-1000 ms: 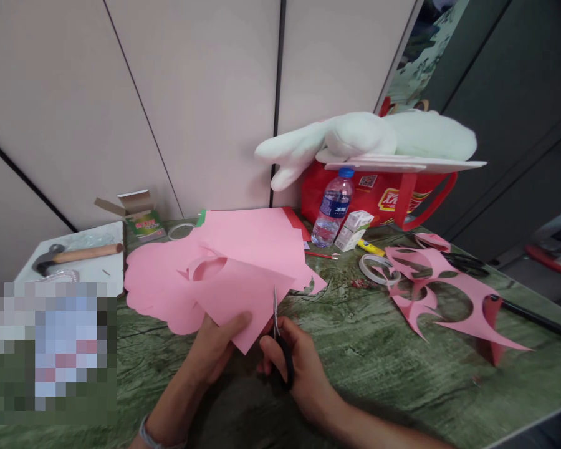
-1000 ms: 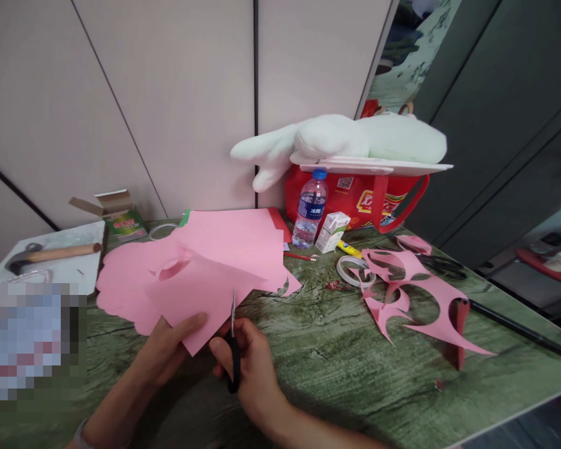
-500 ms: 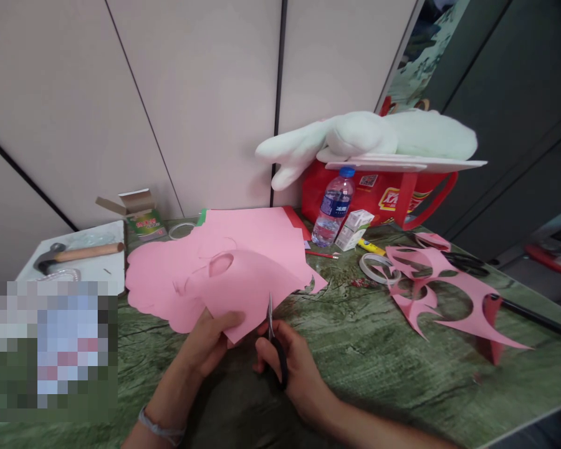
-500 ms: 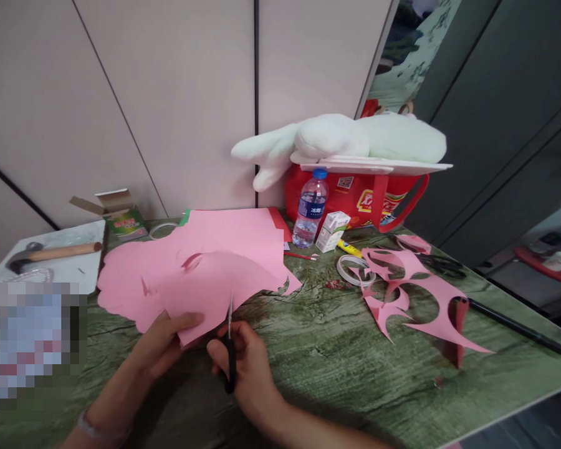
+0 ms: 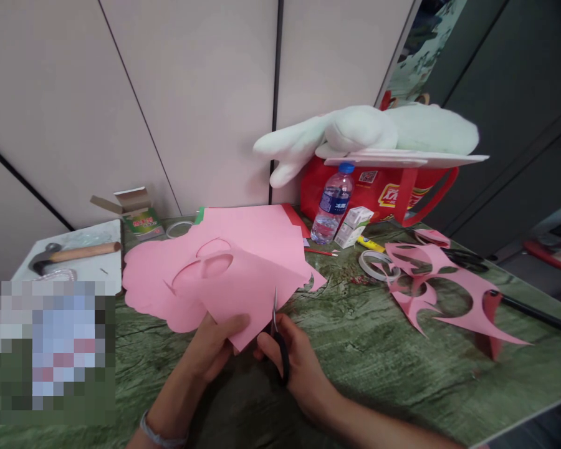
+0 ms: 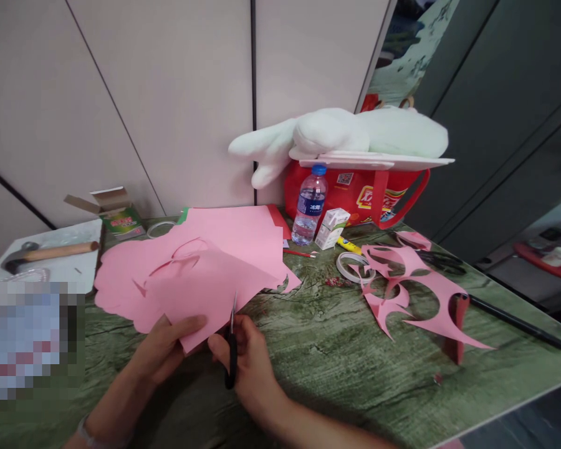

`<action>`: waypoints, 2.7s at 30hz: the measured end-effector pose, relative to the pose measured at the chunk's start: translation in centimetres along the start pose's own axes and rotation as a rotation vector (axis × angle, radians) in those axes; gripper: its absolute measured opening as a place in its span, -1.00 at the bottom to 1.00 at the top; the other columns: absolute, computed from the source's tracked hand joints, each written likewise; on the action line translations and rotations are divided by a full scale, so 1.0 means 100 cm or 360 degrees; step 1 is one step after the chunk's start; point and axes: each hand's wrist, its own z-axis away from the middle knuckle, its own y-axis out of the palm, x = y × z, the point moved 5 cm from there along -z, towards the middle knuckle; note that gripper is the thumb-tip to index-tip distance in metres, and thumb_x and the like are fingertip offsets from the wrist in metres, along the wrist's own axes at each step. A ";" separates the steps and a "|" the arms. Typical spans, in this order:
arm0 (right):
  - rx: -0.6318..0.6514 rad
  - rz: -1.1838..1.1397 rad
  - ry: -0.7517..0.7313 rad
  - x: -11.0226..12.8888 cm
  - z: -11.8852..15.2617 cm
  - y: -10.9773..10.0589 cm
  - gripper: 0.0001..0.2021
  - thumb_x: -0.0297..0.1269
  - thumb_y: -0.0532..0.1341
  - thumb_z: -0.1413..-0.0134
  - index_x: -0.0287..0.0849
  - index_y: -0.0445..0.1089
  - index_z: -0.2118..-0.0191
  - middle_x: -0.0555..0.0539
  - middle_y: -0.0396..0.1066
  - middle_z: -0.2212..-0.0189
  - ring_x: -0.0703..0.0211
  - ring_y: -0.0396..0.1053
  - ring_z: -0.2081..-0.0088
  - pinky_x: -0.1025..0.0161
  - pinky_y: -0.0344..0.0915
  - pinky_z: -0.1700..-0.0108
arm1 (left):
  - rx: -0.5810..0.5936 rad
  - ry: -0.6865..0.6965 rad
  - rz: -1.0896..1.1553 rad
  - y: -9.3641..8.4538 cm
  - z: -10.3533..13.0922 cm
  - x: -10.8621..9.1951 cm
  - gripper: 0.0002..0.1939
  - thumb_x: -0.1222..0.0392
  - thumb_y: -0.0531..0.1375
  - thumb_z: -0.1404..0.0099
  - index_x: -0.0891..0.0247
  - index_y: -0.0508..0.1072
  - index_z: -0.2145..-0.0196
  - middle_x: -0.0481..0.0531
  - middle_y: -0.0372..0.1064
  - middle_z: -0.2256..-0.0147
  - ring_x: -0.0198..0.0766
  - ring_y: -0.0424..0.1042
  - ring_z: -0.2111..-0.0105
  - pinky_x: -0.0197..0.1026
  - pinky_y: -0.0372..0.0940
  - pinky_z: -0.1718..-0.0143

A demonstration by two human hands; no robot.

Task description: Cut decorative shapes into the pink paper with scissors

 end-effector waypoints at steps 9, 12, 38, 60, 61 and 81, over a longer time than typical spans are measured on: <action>0.0000 0.0016 -0.0059 0.001 0.000 0.002 -0.57 0.12 0.25 0.01 -0.21 0.25 0.33 0.02 0.27 0.50 0.26 0.22 0.44 0.31 0.24 0.37 | -0.0004 -0.0030 0.0037 0.001 0.001 0.001 -0.66 0.24 0.47 0.33 0.41 0.52 0.53 0.05 0.44 0.61 -0.32 0.33 0.67 -0.32 0.25 0.71; -0.0004 0.0016 -0.0055 0.001 0.001 0.001 -0.57 0.11 0.25 0.01 -0.21 0.26 0.33 0.02 0.26 0.51 0.26 0.22 0.45 0.32 0.23 0.38 | -0.0065 -0.0017 0.0042 -0.002 0.001 0.000 -0.64 0.26 0.48 0.34 0.42 0.52 0.52 0.06 0.45 0.59 -0.32 0.34 0.65 -0.34 0.24 0.71; 0.0016 0.0020 -0.0005 -0.001 0.002 0.001 -0.63 0.08 0.24 0.00 -0.16 0.27 0.37 0.05 0.24 0.58 0.28 0.20 0.51 0.33 0.29 0.45 | 0.0023 -0.0078 0.0074 -0.005 0.002 -0.002 -0.69 0.31 0.46 0.28 0.41 0.54 0.49 0.09 0.50 0.53 -0.26 0.42 0.56 -0.30 0.33 0.58; 0.0033 0.0037 0.0030 -0.004 0.003 0.001 -0.71 -0.02 0.25 0.02 -0.16 0.28 0.36 0.08 0.21 0.62 0.28 0.22 0.54 0.32 0.32 0.48 | 0.0005 -0.0061 0.0054 -0.008 0.002 -0.006 -0.71 0.29 0.45 0.29 0.39 0.50 0.54 0.00 0.38 0.64 -0.41 0.25 0.68 -0.38 0.14 0.70; 0.0032 0.0032 0.0031 -0.005 0.003 0.001 -0.71 -0.02 0.25 0.02 -0.15 0.28 0.36 0.08 0.20 0.63 0.28 0.22 0.54 0.31 0.32 0.48 | 0.0015 -0.0063 0.0052 -0.008 0.002 -0.006 -0.71 0.29 0.45 0.29 0.39 0.50 0.54 0.00 0.39 0.64 -0.41 0.25 0.68 -0.38 0.14 0.70; 0.0015 -0.0020 0.0115 -0.014 0.002 0.002 -0.59 0.10 0.27 0.08 -0.16 0.23 0.37 0.16 0.15 0.65 0.36 0.18 0.65 0.36 0.17 0.58 | 0.0124 -0.0032 0.0036 -0.009 0.000 -0.008 -0.80 0.29 0.41 0.22 0.36 0.44 0.63 -0.11 0.25 0.73 -0.53 0.08 0.77 -0.44 0.01 0.78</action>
